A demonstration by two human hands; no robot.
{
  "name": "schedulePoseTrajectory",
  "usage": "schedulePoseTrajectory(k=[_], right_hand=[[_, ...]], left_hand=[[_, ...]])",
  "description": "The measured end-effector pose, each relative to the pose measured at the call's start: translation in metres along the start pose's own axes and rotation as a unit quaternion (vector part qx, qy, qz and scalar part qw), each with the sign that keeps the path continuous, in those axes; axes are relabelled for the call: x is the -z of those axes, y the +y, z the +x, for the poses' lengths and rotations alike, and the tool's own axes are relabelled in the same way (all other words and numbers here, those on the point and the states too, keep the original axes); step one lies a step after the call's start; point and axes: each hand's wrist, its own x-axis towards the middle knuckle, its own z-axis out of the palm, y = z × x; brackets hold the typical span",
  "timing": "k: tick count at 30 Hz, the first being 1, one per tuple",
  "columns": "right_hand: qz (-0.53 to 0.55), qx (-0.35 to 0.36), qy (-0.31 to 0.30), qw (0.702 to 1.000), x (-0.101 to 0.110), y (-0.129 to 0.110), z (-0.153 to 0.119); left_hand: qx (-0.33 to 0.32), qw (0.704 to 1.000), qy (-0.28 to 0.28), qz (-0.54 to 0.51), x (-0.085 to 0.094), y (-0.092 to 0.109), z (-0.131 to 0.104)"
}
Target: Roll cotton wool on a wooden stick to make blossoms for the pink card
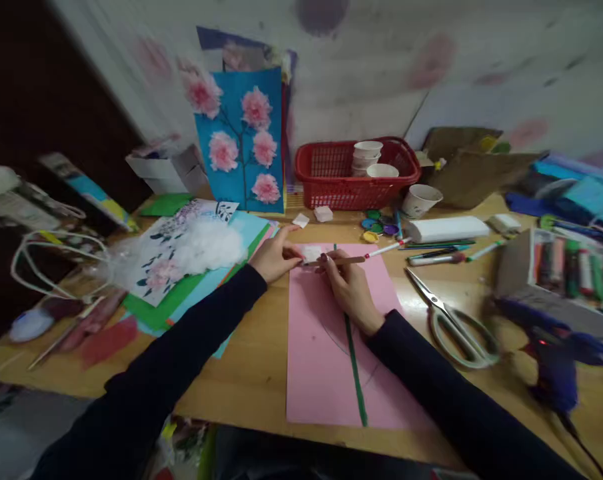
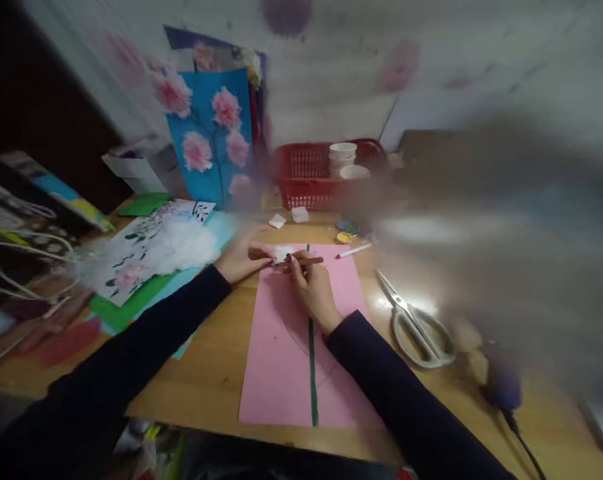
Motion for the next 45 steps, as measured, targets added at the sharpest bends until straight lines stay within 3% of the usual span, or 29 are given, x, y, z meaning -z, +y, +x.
schedulePoseTrajectory(k=[6,10,15,18,23,31,36,45], right_hand=[[0.095,-0.042,0.074,0.992,0.003,-0.002,0.000],[0.139,-0.061,0.090,0.984,0.003,0.000,0.001],[0.154,-0.081,0.082,0.981,0.003,0.007,0.001],[0.146,-0.069,0.090,0.983,0.004,0.011,0.000],[0.113,-0.042,0.056,0.991,0.007,0.006,-0.002],[0.035,-0.041,-0.007,0.999,0.018,-0.005,-0.016],[-0.045,0.009,-0.058,0.997,0.020,-0.006,-0.019],[-0.133,0.081,-0.076,0.985,0.019,-0.005,-0.023]], left_hand=[[-0.011,1.000,0.013,0.006,0.000,0.003,0.000],[-0.016,0.999,0.009,0.043,0.003,0.008,-0.002],[-0.118,0.972,0.096,0.177,0.014,0.022,-0.007],[-0.147,0.960,0.089,0.220,0.018,0.026,-0.012],[-0.135,0.954,0.056,0.260,0.015,0.024,-0.017],[-0.031,0.945,0.002,0.326,0.011,0.016,-0.027],[-0.005,0.939,-0.033,0.343,0.011,0.014,-0.027],[-0.005,0.941,-0.014,0.337,0.007,0.007,-0.028]])
